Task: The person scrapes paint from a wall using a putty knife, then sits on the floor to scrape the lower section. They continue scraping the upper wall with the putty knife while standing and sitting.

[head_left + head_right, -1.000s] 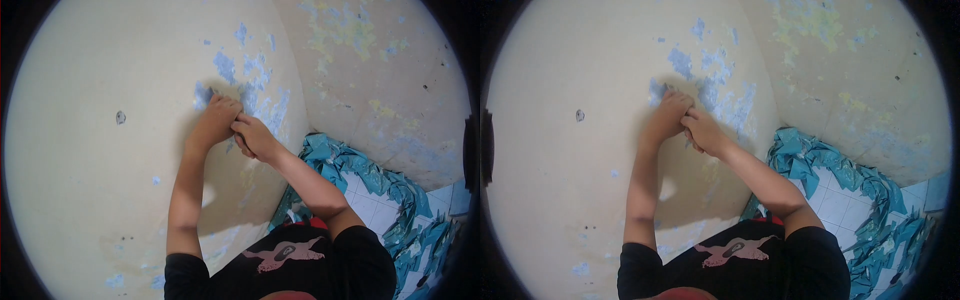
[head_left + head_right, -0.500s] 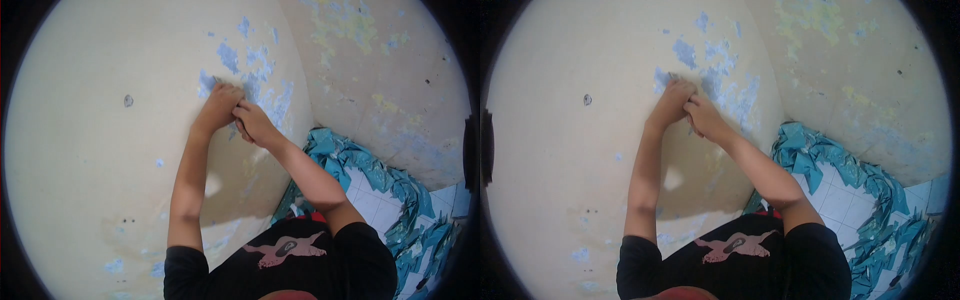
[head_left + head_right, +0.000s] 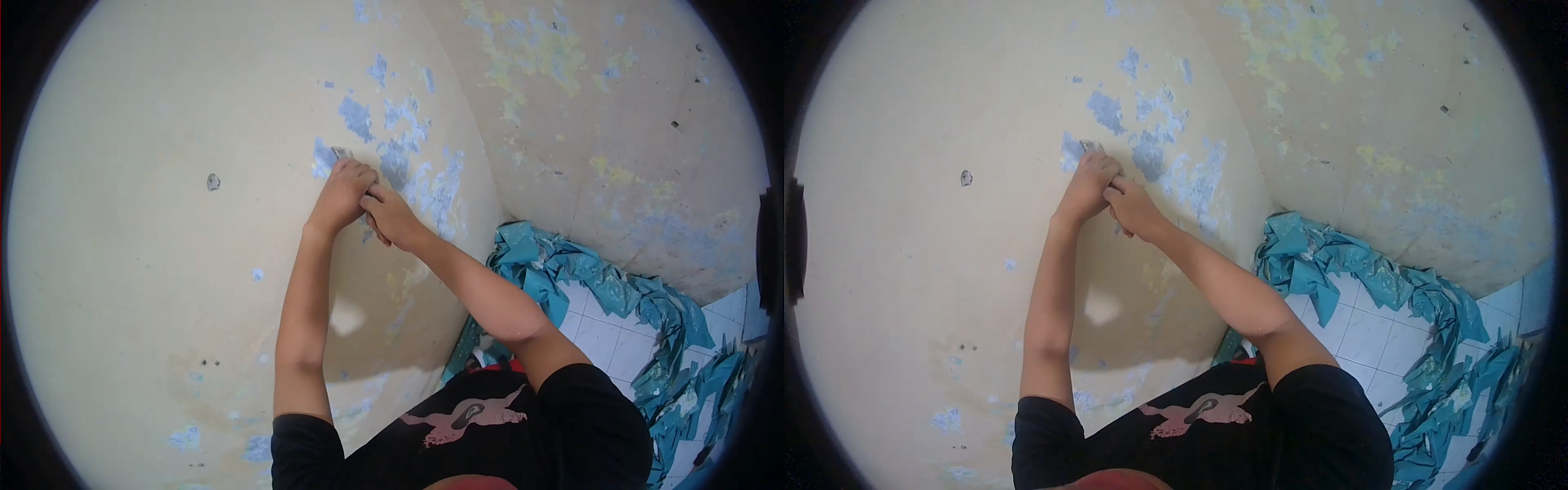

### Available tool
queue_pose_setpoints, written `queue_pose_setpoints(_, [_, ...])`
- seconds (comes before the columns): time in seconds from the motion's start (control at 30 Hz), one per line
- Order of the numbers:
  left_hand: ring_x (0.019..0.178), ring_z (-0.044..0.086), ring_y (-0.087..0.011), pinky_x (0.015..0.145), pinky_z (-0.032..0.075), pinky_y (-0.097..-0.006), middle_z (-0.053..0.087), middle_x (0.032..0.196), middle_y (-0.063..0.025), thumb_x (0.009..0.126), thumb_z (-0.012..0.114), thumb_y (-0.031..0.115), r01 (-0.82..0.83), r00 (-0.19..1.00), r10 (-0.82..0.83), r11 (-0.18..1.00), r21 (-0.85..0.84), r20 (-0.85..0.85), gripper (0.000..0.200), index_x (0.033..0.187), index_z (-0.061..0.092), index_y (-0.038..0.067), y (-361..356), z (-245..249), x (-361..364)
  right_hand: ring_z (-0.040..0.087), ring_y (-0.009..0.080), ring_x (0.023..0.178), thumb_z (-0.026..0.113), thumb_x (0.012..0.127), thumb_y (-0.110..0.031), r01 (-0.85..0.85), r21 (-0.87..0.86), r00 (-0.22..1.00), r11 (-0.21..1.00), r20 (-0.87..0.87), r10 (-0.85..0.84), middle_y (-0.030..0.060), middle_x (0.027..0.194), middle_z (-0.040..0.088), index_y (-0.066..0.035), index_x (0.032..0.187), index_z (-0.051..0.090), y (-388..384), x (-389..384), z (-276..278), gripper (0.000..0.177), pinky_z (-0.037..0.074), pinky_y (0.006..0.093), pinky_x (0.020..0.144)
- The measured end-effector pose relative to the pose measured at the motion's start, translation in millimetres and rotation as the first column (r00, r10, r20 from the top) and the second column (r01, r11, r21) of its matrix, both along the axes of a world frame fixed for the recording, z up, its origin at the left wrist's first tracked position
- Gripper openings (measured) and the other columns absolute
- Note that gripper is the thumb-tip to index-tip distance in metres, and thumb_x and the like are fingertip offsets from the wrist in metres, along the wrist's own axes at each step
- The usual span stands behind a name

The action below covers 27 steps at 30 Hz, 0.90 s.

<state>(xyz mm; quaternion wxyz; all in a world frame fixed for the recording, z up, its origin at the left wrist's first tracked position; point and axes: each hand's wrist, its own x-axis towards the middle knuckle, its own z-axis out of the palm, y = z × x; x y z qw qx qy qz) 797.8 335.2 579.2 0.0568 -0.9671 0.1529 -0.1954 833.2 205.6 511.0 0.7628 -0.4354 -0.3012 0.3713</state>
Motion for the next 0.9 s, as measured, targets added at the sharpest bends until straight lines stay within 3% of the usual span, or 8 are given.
queue_pose_setpoints(0.17, [0.119, 0.051, -0.0302, 0.109, 0.032, -0.0441, 0.060, 0.114, -0.0135, 0.073, 0.060, 0.009, -0.038, 0.997, 0.028, 0.991, 0.127, 0.075, 0.031, 0.104, 0.062, 0.007, -15, -2, -14, 0.035, 0.0089, 0.034, 0.042, 0.099, -0.017, -0.056, 0.159, 0.998, 0.986, -0.016, 0.059, -0.0005, 0.054, 0.043, -0.008, 0.142, 0.042, -30, -7, -34, 0.043, 0.029, 0.0240, 0.033])
queue_pose_setpoints(0.33, [0.142, 0.029, -0.0281, 0.117, 0.020, -0.0445, 0.035, 0.150, -0.0146, 0.081, 0.050, 0.009, -0.635, 0.760, 0.456, 0.675, 0.376, 0.463, 0.060, 0.139, 0.042, -0.003, 4, 14, -11, 0.034, 0.0095, 0.035, 0.045, 0.098, -0.012, -0.020, -0.157, 0.972, 0.987, -0.234, -0.018, -0.0003, 0.054, 0.042, -0.011, 0.149, 0.032, -78, -12, -154, 0.053, 0.030, 0.0245, 0.035])
queue_pose_setpoints(0.43, [0.141, 0.030, -0.0277, 0.117, 0.019, -0.0431, 0.038, 0.149, -0.0137, 0.082, 0.049, 0.009, -0.511, 0.860, 0.390, 0.660, 0.551, 0.329, 0.056, 0.135, 0.044, -0.008, 24, -27, -5, 0.039, 0.0102, 0.038, 0.050, 0.094, -0.012, 0.003, -0.240, 0.966, 0.971, -0.250, -0.064, 0.0002, 0.058, 0.045, -0.011, 0.149, 0.033, -95, -23, -252, 0.057, 0.032, 0.0260, 0.034])
queue_pose_setpoints(0.53, [0.141, 0.030, -0.0272, 0.117, 0.019, -0.0419, 0.039, 0.148, -0.0146, 0.084, 0.047, 0.010, -0.356, 0.927, 0.353, 0.728, 0.586, 0.126, 0.055, 0.136, 0.044, -0.007, 27, -20, -8, 0.041, 0.0117, 0.040, 0.051, 0.094, -0.010, -0.097, -0.358, 0.972, 0.929, -0.233, 0.012, 0.0017, 0.059, 0.048, -0.011, 0.148, 0.033, -153, -30, -255, 0.058, 0.032, 0.0269, 0.036])
queue_pose_setpoints(0.67, [0.139, 0.033, -0.0272, 0.115, 0.024, -0.0442, 0.041, 0.147, -0.0125, 0.084, 0.052, 0.013, -0.445, 0.893, 0.335, 0.762, 0.470, 0.301, 0.054, 0.133, 0.047, -0.006, 17, 3, 3, 0.042, 0.0120, 0.040, 0.052, 0.093, -0.011, -0.079, -0.433, 0.932, 0.898, -0.353, -0.088, 0.0014, 0.057, 0.047, -0.011, 0.148, 0.034, -210, -30, -284, 0.058, 0.033, 0.0274, 0.035])
queue_pose_setpoints(0.73, [0.139, 0.032, -0.0289, 0.117, 0.020, -0.0440, 0.040, 0.148, -0.0137, 0.088, 0.047, 0.014, -0.572, 0.820, 0.446, 0.632, 0.523, 0.358, 0.053, 0.136, 0.044, -0.008, 5, -12, 4, 0.042, 0.0115, 0.040, 0.053, 0.093, -0.013, -0.055, -0.522, 0.934, 0.851, -0.328, -0.141, 0.0011, 0.057, 0.047, -0.012, 0.149, 0.032, -235, -22, -300, 0.060, 0.033, 0.0274, 0.034])
queue_pose_setpoints(0.87, [0.139, 0.033, -0.0301, 0.116, 0.020, -0.0454, 0.039, 0.147, -0.0161, 0.087, 0.050, 0.017, -0.551, 0.804, 0.542, 0.524, 0.649, 0.245, 0.055, 0.135, 0.045, -0.009, -6, -47, 5, 0.041, 0.0111, 0.040, 0.054, 0.093, -0.017, 0.055, -0.581, 0.927, 0.812, -0.273, -0.258, 0.0010, 0.057, 0.046, -0.013, 0.149, 0.033, -270, -5, -316, 0.059, 0.034, 0.0272, 0.036])
queue_pose_setpoints(0.9, [0.139, 0.032, -0.0311, 0.116, 0.020, -0.0456, 0.038, 0.148, -0.0180, 0.087, 0.051, 0.019, -0.558, 0.814, 0.543, 0.636, 0.533, 0.204, 0.056, 0.134, 0.044, -0.010, -7, -41, 8, 0.041, 0.0111, 0.039, 0.052, 0.095, -0.019, 0.082, -0.569, 0.910, 0.819, -0.292, -0.294, 0.0010, 0.056, 0.046, -0.010, 0.149, 0.029, -278, 1, -321, 0.060, 0.033, 0.0268, 0.034])
